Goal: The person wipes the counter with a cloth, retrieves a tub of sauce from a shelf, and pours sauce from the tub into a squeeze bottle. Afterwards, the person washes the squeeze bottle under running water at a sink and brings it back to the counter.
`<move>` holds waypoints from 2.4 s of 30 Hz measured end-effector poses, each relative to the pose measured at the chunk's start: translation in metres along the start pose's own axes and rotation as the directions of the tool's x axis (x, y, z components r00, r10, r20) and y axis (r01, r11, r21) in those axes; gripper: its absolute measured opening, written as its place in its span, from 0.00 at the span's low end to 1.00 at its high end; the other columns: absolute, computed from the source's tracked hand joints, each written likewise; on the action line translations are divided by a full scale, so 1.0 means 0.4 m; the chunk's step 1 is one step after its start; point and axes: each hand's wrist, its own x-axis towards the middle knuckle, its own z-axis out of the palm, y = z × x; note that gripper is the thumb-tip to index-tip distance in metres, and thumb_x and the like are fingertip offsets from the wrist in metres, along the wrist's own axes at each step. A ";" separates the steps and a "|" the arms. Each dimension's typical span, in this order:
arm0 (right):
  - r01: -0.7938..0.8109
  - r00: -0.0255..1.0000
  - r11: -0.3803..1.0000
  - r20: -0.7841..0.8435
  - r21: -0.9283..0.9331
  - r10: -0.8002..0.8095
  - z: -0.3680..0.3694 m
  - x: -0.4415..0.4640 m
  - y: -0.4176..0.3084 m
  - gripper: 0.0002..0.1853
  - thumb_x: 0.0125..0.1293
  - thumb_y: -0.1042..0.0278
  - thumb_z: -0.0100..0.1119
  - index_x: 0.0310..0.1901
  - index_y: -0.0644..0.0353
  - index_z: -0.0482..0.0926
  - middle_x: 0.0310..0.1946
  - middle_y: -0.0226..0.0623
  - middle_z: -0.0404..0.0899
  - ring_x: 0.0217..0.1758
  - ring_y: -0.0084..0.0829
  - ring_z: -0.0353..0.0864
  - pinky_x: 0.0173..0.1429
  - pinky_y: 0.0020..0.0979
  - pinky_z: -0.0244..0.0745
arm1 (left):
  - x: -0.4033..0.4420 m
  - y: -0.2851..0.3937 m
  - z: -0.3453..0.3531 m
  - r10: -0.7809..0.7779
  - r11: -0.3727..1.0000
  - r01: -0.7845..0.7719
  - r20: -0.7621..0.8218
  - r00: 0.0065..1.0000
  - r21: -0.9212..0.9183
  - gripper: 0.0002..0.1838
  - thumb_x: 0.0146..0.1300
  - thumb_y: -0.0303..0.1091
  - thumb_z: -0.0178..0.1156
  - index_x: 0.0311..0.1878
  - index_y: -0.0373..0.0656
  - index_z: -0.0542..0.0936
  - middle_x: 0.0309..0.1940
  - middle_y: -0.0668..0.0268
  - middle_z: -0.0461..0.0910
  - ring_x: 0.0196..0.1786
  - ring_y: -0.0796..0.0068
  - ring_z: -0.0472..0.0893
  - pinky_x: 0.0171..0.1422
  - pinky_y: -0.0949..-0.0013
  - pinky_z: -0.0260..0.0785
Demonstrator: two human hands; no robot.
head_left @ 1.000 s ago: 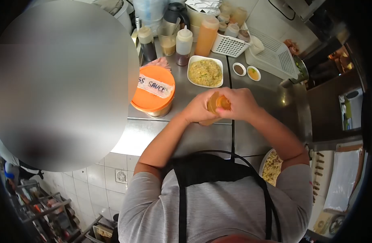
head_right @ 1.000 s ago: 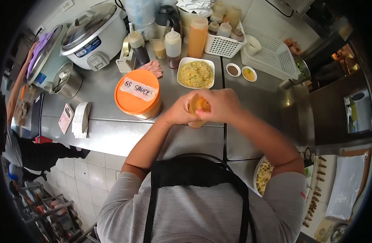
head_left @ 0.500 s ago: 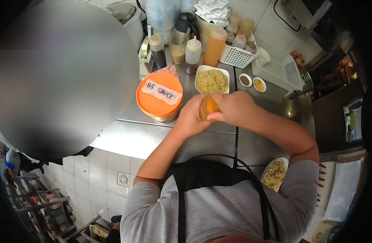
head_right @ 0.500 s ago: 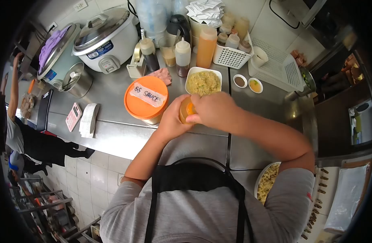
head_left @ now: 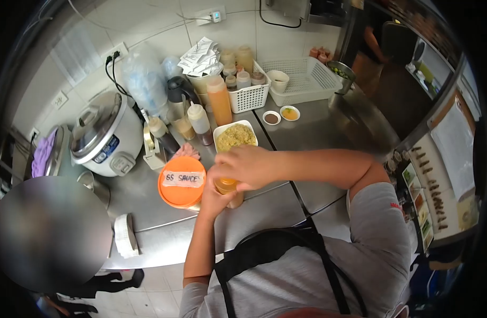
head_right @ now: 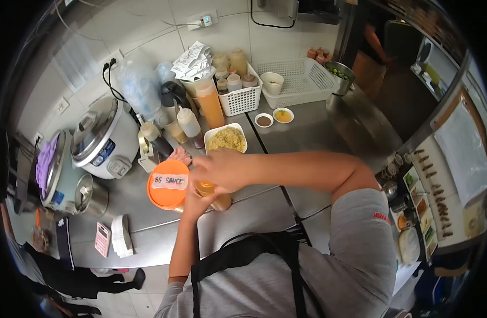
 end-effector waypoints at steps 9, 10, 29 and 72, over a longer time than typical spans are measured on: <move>-0.187 0.915 0.982 0.361 -0.011 0.178 0.013 0.071 -0.022 0.17 0.46 0.65 0.58 0.40 0.54 0.70 0.35 0.41 0.70 0.36 0.41 0.76 0.35 0.38 0.71 | 0.011 -0.076 -0.053 -0.102 0.993 0.112 0.248 0.963 -0.026 0.38 0.39 0.26 0.67 0.56 0.38 0.59 0.49 0.60 0.67 0.54 0.70 0.68 0.57 0.69 0.61; -0.145 0.935 0.989 0.326 -0.010 0.141 0.011 0.071 -0.022 0.17 0.46 0.67 0.57 0.41 0.54 0.70 0.36 0.41 0.70 0.37 0.41 0.75 0.36 0.38 0.71 | 0.009 -0.105 -0.062 -0.124 0.991 0.133 0.293 0.948 -0.014 0.39 0.38 0.28 0.68 0.56 0.38 0.59 0.49 0.59 0.67 0.54 0.69 0.67 0.58 0.68 0.60; -0.795 0.563 0.592 -0.203 0.133 0.801 0.117 -0.069 0.170 0.11 0.53 0.71 0.50 0.40 0.62 0.73 0.37 0.44 0.76 0.41 0.41 0.75 0.46 0.35 0.70 | -0.285 -0.174 -0.285 -0.338 0.939 0.300 -0.291 0.895 -0.168 0.38 0.42 0.29 0.67 0.58 0.40 0.60 0.44 0.63 0.68 0.46 0.74 0.69 0.48 0.71 0.64; -0.632 0.773 0.755 -0.075 -0.173 0.630 0.452 0.551 -0.174 0.18 0.58 0.54 0.47 0.40 0.61 0.75 0.39 0.40 0.72 0.45 0.40 0.67 0.48 0.44 0.60 | -0.235 -0.200 -0.472 -0.030 0.994 0.014 -0.142 0.989 -0.112 0.64 0.15 0.42 0.75 0.62 0.36 0.50 0.59 0.55 0.58 0.63 0.60 0.58 0.67 0.65 0.48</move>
